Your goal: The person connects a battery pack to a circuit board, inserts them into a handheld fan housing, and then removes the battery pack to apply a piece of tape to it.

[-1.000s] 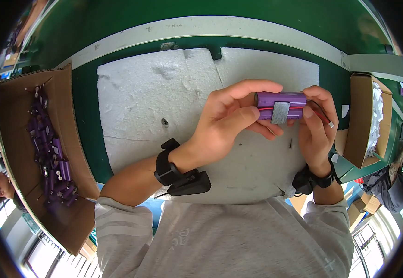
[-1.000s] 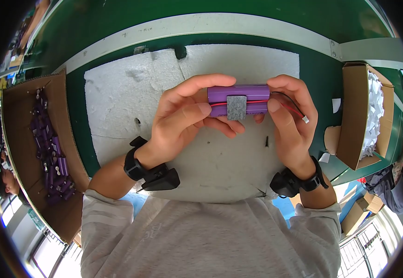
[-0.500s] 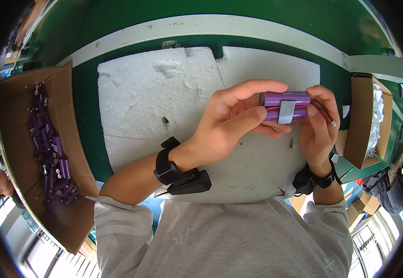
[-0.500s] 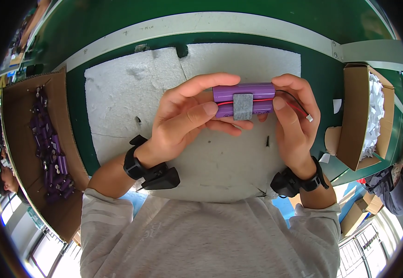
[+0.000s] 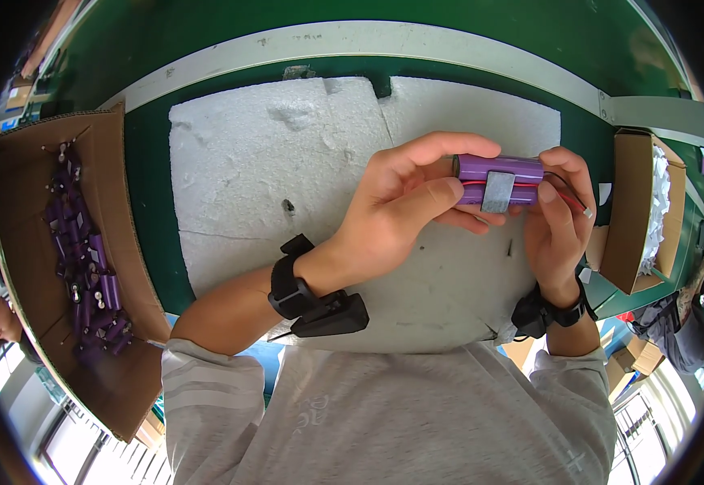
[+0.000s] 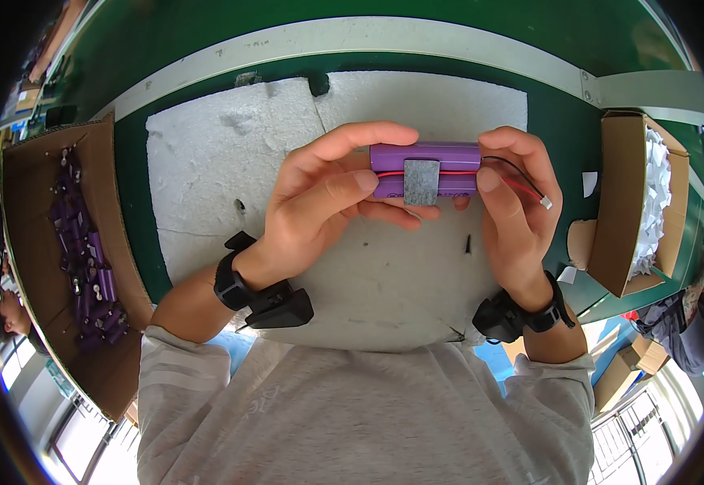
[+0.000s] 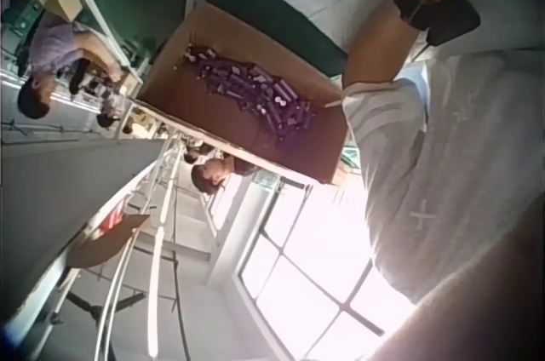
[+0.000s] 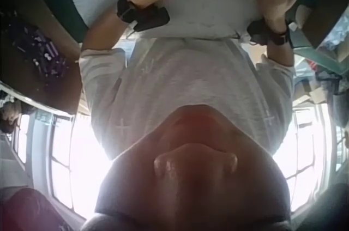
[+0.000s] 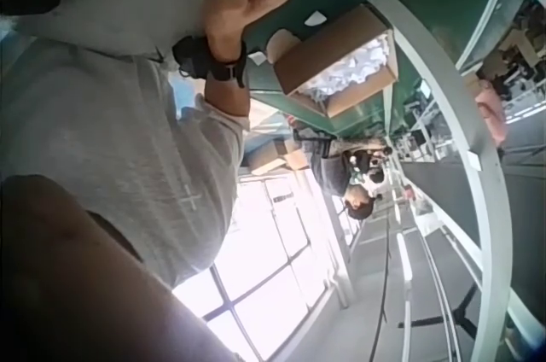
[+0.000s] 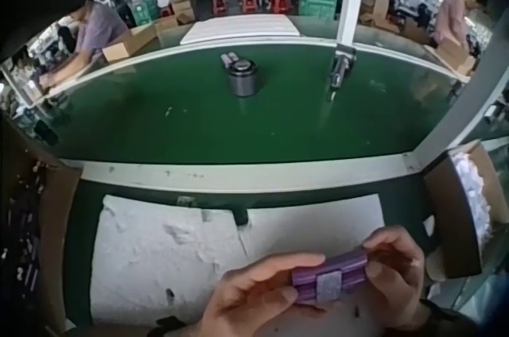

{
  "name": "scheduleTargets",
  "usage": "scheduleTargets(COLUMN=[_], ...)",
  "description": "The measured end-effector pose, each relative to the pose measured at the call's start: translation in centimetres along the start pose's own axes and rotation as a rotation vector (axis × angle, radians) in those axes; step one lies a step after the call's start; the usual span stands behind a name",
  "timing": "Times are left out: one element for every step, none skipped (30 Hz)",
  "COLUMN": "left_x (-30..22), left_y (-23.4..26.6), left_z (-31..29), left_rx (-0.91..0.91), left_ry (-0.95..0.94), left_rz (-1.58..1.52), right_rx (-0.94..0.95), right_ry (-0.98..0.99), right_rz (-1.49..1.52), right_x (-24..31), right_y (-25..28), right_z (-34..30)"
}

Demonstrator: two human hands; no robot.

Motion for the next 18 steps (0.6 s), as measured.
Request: scheduleTargets(left_x=[0.04,0.06,0.05,0.11,0.18,0.26,0.33,0.43,0.49,0.53,0.54,0.55,0.56,0.56,0.52,0.49,0.46,0.46], left_y=[0.10,0.17,0.20,0.23,0.25,0.25,0.21,0.25,0.28,0.34,0.36,0.38,0.40,0.42,0.46,0.44,0.42,0.39], left_z=[0.01,0.03,0.08,0.16,0.24,0.28,0.31,0.35,0.37,0.38,0.37,0.37,0.37,0.38,0.38,0.38,0.38,0.39], left_rx=[-0.004,-0.007,-0.008,-0.010,-0.012,-0.013,-0.014,-0.028,-0.043,-0.058,-0.059,-0.056,-0.054,-0.051,-0.051,-0.042,-0.032,-0.023], left_ry=[0.000,0.001,0.001,0.009,0.017,0.025,0.025,0.026,0.027,0.028,0.028,0.029,0.030,0.031,0.031,0.039,0.047,0.054], left_rz=[0.011,0.022,0.021,0.027,0.032,0.037,0.036,0.028,0.020,0.013,0.012,0.003,-0.006,-0.015,-0.016,0.007,0.030,0.053], right_rx=[0.007,0.008,0.005,0.002,-0.002,-0.002,-0.002,-0.003,-0.003,-0.003,-0.002,-0.002,-0.001,-0.001,-0.001,-0.001,-0.001,-0.001], right_ry=[-0.001,-0.002,-0.004,-0.006,-0.009,-0.010,-0.012,-0.014,-0.016,-0.017,-0.016,-0.015,-0.015,-0.015,-0.016,-0.018,-0.019,-0.019], right_rz=[0.002,0.002,0.002,0.001,0.000,-0.001,-0.003,-0.005,-0.006,-0.006,-0.002,0.003,0.007,0.007,0.006,0.005,0.004,0.004], right_x=[-0.04,-0.06,-0.08,-0.11,-0.14,-0.14,-0.14,-0.15,-0.15,-0.15,-0.16,-0.18,-0.19,-0.18,-0.18,-0.17,-0.15,-0.11], right_y=[-0.02,-0.02,-0.01,0.03,0.06,0.06,0.05,0.04,0.02,0.01,0.00,-0.01,-0.02,0.00,0.01,0.02,0.03,0.02], right_z=[-0.01,-0.01,0.00,-0.01,-0.02,-0.04,-0.05,-0.06,-0.07,-0.07,-0.06,-0.05,-0.05,-0.05,-0.05,-0.05,-0.06,-0.07])
Point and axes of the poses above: each hand's wrist, its own z-axis towards the middle knuckle, its own y-axis out of the back of the hand, x = y × z, the point moved 6 cm from there along z, towards the middle knuckle, and after that the axes turned 2 degrees about -z, right-handed, at the moved point
